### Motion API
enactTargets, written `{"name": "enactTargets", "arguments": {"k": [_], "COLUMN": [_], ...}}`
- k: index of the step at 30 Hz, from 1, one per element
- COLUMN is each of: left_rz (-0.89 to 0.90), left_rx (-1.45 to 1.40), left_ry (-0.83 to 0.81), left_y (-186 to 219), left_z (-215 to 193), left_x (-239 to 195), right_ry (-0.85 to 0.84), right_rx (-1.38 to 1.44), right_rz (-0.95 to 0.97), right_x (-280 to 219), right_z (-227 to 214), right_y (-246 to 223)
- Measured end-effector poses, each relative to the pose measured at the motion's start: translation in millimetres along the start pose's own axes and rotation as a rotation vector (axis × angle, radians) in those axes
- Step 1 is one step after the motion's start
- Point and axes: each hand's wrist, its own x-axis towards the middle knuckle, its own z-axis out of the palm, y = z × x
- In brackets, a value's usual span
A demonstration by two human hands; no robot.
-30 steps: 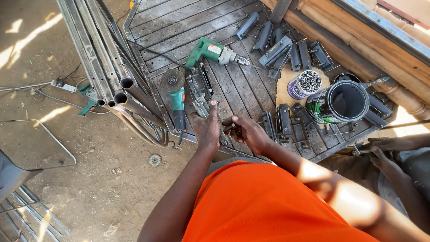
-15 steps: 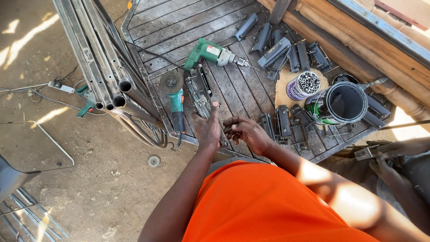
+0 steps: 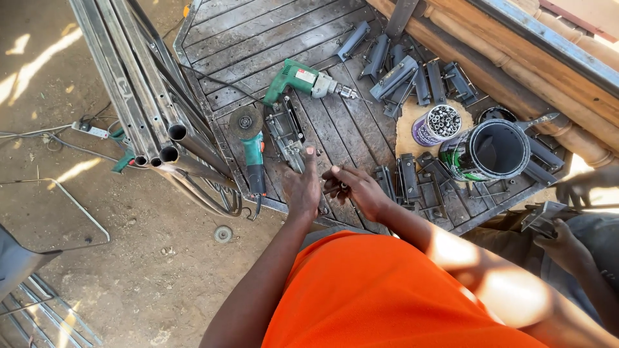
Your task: Manually inspecting and assembling small metal brackets and components on a workbench in a fabrication shop.
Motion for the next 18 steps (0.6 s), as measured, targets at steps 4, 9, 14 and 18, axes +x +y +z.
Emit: {"name": "enactTargets", "arguments": {"k": [4,9,14,18], "left_rz": [0.018,0.125,0.169,0.147], "left_rx": [0.063,0.206,0.182,0.226], "left_ry": [-0.062,-0.109,-0.125,-0.111], "left_y": [8,5,-1,8], "left_z": [-3,4,6,7], "left_x": [-13,-16,-5,-6], "right_ry": [0.041,0.046,0.027,0.005], "right_rx": [-0.064,-0.018,0.051,0.133], "right_rz": [-0.046,-0.118,-0.067,-0.097], "right_x": [20,37,37,51], "right_z": [-11,-24,-30,-32], "right_y": [1,21,25,26]}}
